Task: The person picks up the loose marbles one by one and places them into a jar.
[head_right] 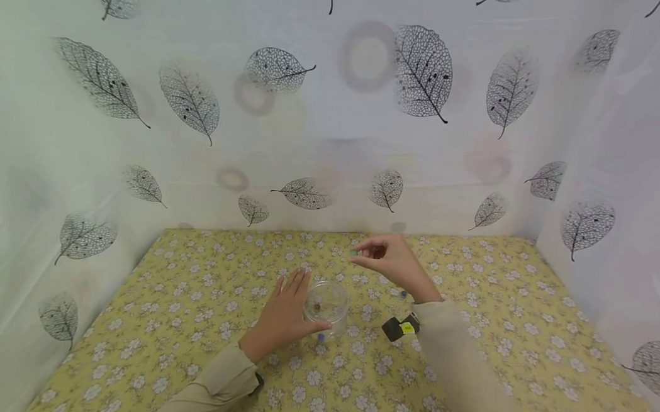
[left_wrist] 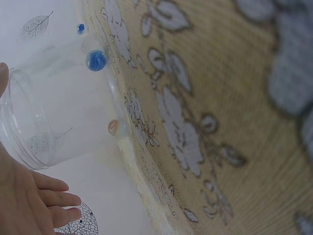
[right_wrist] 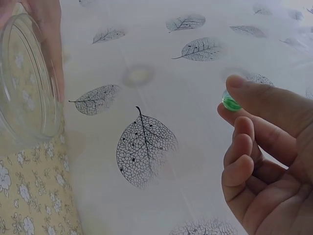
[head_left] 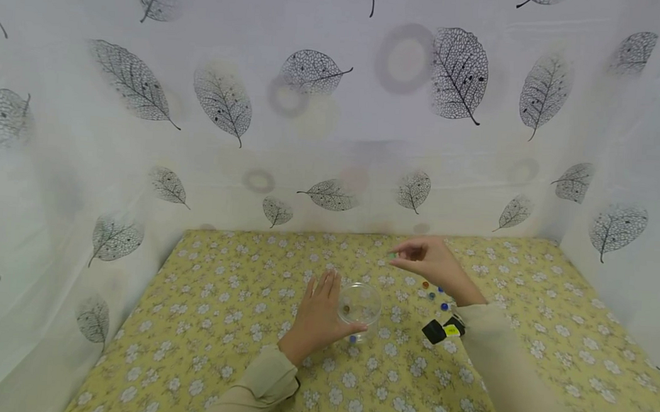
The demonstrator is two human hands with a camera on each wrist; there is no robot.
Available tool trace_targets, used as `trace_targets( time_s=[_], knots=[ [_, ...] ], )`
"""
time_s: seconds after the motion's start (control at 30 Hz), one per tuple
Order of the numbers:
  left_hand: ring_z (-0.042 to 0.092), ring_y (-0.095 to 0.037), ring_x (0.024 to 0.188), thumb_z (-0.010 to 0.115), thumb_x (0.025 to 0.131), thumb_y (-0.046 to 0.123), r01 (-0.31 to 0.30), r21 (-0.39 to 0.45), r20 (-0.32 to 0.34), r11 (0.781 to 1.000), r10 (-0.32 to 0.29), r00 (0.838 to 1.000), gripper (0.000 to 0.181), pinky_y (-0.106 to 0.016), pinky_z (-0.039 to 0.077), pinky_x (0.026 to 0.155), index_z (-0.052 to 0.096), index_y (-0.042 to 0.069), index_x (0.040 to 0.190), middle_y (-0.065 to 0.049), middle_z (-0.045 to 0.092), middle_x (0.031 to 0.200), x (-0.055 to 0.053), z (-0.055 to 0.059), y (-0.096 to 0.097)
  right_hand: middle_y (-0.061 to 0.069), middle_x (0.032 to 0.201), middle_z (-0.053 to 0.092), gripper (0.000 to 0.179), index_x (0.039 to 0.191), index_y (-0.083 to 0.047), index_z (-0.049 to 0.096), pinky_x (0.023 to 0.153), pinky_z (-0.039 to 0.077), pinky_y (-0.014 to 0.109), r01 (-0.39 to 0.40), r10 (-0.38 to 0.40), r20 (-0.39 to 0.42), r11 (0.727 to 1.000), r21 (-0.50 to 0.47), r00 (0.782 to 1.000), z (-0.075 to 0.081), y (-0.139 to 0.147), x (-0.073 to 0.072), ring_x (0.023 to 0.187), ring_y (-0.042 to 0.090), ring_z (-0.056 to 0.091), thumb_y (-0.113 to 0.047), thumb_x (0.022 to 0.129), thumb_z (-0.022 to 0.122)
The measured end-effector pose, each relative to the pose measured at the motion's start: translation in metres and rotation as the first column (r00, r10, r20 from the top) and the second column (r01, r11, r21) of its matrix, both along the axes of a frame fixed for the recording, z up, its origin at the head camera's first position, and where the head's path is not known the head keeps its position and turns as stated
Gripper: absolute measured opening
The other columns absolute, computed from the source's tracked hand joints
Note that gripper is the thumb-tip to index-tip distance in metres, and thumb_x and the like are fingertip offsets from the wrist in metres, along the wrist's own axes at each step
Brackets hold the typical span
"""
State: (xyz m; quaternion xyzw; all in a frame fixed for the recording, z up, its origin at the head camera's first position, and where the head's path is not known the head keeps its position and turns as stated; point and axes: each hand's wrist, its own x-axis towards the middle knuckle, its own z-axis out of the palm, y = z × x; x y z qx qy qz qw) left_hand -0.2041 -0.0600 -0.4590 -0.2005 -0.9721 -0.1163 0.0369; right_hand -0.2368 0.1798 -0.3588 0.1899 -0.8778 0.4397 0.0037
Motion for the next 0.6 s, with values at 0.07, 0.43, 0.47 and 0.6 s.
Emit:
trace_targets(
  time_s=[0.07, 0.43, 0.47, 0.6],
  knots=[
    [0.018, -0.030, 0.146, 0.053, 0.073, 0.079, 0.001, 0.008, 0.005, 1.000, -0.001, 1.000, 0.116, -0.052, 0.015, 0.118, 0.020, -0.002, 0.149, -0.019, 0.022, 0.155, 0.000, 0.000, 0.000, 0.006, 0.078, 0.062, 0.028, 0.104, -0.004, 0.071, 0.044, 0.046, 0.026, -0.001, 0.001, 0.015, 1.000, -0.004, 1.000, 0.001, -0.003, 0.001, 0.060, 0.010, 0.054, -0.025, 0.086, 0.070],
    [0.018, -0.030, 0.146, 0.053, 0.072, 0.079, 0.008, 0.025, -0.005, 1.000, -0.008, 1.000, 0.116, -0.052, 0.015, 0.118, 0.021, -0.003, 0.148, -0.020, 0.023, 0.154, 0.000, -0.002, -0.001, 0.005, 0.078, 0.061, 0.023, 0.101, -0.006, 0.072, 0.061, 0.051, 0.023, -0.046, 0.046, -0.009, 0.998, -0.032, 0.999, 0.000, -0.016, -0.001, 0.067, 0.017, 0.058, -0.021, 0.084, 0.072],
    [0.018, -0.030, 0.146, 0.053, 0.072, 0.078, 0.008, 0.024, -0.008, 1.000, -0.008, 1.000, 0.116, -0.052, 0.015, 0.118, 0.021, -0.003, 0.148, -0.020, 0.023, 0.154, 0.000, -0.002, -0.001, 0.005, 0.078, 0.061, 0.023, 0.101, -0.006, 0.072, 0.062, 0.051, 0.023, -0.052, 0.052, -0.015, 0.998, -0.031, 0.999, 0.000, -0.016, -0.001, 0.067, 0.017, 0.058, -0.020, 0.084, 0.072],
    [0.019, -0.030, 0.145, 0.054, 0.072, 0.078, 0.013, 0.018, -0.020, 1.000, -0.013, 1.000, 0.115, -0.053, 0.016, 0.118, 0.022, -0.003, 0.148, -0.020, 0.025, 0.154, 0.000, -0.003, -0.002, 0.004, 0.077, 0.062, 0.022, 0.102, -0.005, 0.072, 0.061, 0.052, 0.024, -0.076, 0.075, -0.034, 0.997, -0.032, 0.997, -0.002, -0.019, -0.002, 0.065, 0.011, 0.057, -0.018, 0.084, 0.071]
  ],
)
